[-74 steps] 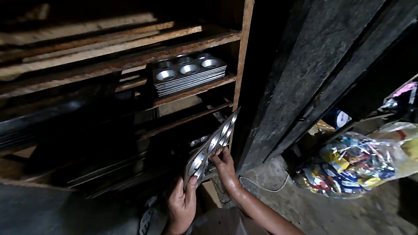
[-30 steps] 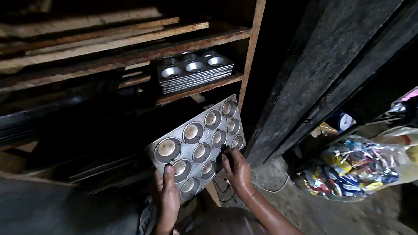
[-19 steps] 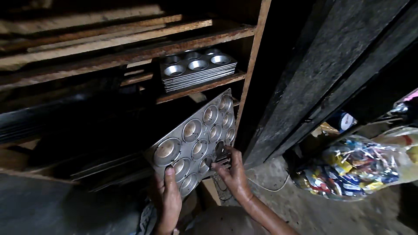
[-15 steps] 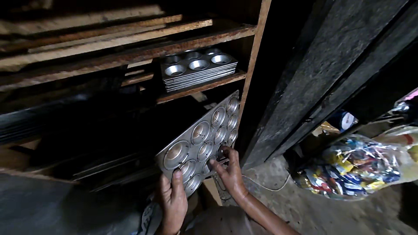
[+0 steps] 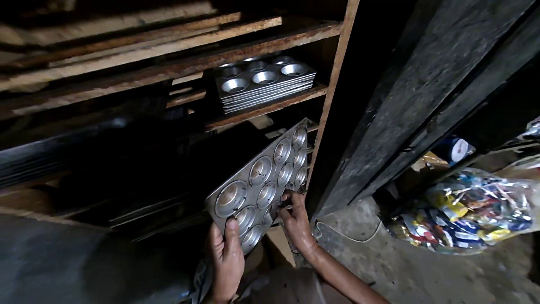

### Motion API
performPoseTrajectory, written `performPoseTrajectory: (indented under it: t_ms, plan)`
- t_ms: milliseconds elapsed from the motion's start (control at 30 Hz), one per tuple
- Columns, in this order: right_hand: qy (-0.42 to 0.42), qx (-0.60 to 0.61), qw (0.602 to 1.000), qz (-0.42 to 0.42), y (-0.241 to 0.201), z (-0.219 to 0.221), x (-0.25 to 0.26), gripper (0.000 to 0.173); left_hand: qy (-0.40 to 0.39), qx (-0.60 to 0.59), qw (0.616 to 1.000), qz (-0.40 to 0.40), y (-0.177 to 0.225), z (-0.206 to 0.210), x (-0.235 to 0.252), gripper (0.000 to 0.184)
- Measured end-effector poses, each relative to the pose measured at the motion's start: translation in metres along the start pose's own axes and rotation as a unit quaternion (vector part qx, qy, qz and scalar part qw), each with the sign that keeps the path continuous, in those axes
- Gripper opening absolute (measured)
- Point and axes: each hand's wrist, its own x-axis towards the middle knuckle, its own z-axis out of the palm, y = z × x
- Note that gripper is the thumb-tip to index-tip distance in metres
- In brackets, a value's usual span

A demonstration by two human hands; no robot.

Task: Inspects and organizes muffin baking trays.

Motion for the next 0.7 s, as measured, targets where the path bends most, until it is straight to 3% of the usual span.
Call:
performPoseTrajectory:
  t_ms: [100, 167, 233, 367, 467, 533, 600, 700]
  plan:
    - [0.015, 0.010, 0.997, -0.077, 0.010, 0.000, -0.007, 0.027, 0.030, 0.036, 0.996, -0.076, -0.002, -0.017, 0.002, 0.058]
    - [0.060, -0.010, 0.986, -0.155, 0.017, 0.001, -0.013, 0.016, 0.058, 0.062, 0.992, -0.090, -0.004, -0.026, 0.002, 0.071]
    - [0.085, -0.036, 0.974, -0.207, 0.020, 0.001, -0.017, 0.023, 0.059, 0.081, 0.992, -0.076, -0.007, -0.035, 0.001, 0.085]
    - [0.022, -0.126, 0.944, -0.305, 0.021, 0.011, -0.026, 0.027, 0.044, 0.135, 0.990, -0.015, -0.003, -0.048, -0.002, 0.085]
    - [-0.041, -0.204, 0.926, -0.315, 0.029, 0.019, -0.038, 0.026, 0.028, 0.134, 0.990, 0.029, -0.003, -0.058, -0.004, 0.075]
    - [-0.049, -0.201, 0.935, -0.289, 0.034, 0.020, -0.046, 0.019, 0.040, 0.130, 0.990, 0.021, -0.003, -0.062, -0.003, 0.082]
    - [-0.032, -0.168, 0.953, -0.252, 0.034, 0.019, -0.051, 0.019, 0.059, 0.120, 0.991, 0.001, -0.004, -0.067, -0.002, 0.083]
    - [0.059, -0.145, 0.952, -0.262, 0.029, 0.016, -0.049, 0.027, 0.064, 0.125, 0.990, 0.024, -0.003, -0.074, 0.004, 0.079]
